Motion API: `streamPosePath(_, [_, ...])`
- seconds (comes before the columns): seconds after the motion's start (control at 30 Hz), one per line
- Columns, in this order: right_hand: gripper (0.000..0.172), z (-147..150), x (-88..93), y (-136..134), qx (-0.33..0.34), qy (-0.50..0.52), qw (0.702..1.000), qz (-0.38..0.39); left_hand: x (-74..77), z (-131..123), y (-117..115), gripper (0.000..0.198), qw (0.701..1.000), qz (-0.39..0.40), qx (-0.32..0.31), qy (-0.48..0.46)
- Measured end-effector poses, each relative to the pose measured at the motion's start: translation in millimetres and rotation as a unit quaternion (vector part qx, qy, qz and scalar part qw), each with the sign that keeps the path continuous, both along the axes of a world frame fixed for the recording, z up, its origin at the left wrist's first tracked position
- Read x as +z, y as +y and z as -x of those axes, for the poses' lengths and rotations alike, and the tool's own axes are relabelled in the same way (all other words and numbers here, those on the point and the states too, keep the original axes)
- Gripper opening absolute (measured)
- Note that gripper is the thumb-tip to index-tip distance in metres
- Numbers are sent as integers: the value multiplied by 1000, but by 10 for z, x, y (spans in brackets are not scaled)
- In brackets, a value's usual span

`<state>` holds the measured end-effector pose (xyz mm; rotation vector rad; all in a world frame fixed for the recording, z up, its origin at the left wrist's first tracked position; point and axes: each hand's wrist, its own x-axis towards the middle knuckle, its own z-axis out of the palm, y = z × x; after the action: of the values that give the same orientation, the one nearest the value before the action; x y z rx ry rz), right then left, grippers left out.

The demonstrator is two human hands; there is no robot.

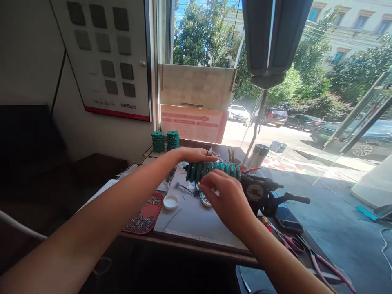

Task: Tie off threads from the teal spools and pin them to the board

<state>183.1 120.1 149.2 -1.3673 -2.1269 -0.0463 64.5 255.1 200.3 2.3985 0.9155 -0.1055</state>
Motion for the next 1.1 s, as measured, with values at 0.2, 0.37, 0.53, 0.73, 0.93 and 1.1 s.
streamPosePath(0.2, [26,26,-687,230,-141,-247,943,171,87,-54,-113,70,995,-95,3,7])
streamPosePath(0.37, [26,11,-891,575,-149,-260,939,169,100,-90,-166,72,993,-114,5,36])
streamPosePath(0.53, [25,7,-936,596,-149,-257,941,160,72,-91,-157,78,992,-114,9,43])
streamPosePath(0.73, [27,3,-839,607,-144,-221,952,154,53,-93,-139,77,994,-105,8,42])
streamPosePath(0.93, [23,28,-682,195,-76,-122,979,146,47,-92,-144,72,994,-105,12,36])
streamPosePath(1.1, [16,-42,-146,-181,28,87,991,94,26,-87,-111,73,994,-104,10,25])
